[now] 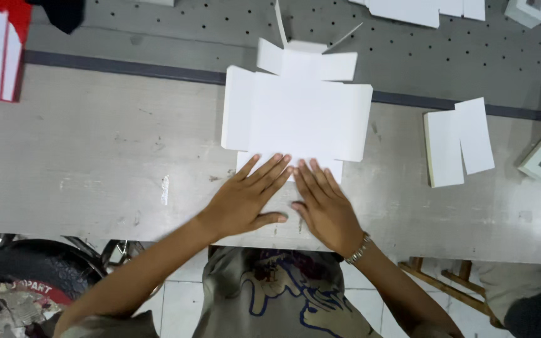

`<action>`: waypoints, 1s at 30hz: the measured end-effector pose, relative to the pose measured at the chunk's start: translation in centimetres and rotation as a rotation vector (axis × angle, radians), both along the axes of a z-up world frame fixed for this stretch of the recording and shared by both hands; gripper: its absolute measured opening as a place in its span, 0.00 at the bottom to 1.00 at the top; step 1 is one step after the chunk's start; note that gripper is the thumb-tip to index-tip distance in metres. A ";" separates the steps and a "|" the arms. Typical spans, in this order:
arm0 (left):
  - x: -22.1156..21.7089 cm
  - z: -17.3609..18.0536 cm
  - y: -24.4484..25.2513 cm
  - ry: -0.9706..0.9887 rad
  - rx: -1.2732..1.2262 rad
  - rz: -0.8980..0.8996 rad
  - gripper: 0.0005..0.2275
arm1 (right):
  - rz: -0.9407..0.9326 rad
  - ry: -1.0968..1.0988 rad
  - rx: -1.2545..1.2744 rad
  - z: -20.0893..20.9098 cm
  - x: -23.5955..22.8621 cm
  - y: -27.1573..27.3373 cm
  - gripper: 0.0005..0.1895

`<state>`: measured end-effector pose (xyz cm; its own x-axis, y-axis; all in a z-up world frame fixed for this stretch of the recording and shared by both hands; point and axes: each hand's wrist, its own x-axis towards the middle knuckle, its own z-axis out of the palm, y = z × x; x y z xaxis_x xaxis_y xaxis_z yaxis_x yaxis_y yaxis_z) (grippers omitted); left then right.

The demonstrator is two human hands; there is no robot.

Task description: The person folds a flat white cardboard piece into a rectangular box by hand. They fold the side flaps inward, tuck the tabs into slots, and then insert a smaller white cardboard insert into the finished box.

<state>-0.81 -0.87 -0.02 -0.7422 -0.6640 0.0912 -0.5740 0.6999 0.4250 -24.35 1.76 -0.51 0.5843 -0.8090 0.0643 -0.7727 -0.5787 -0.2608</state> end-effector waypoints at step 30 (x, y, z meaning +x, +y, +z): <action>-1.9 4.2 -7.1 -0.141 0.142 0.082 0.14 | -0.078 -0.077 0.393 3.7 -0.4 -9.5 0.16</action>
<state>-2.66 -7.97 4.22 -0.6842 -0.7212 -0.1081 -0.6870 0.5877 0.4274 -24.72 -7.70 3.17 0.5254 -0.8226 -0.2175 -0.7803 -0.3639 -0.5087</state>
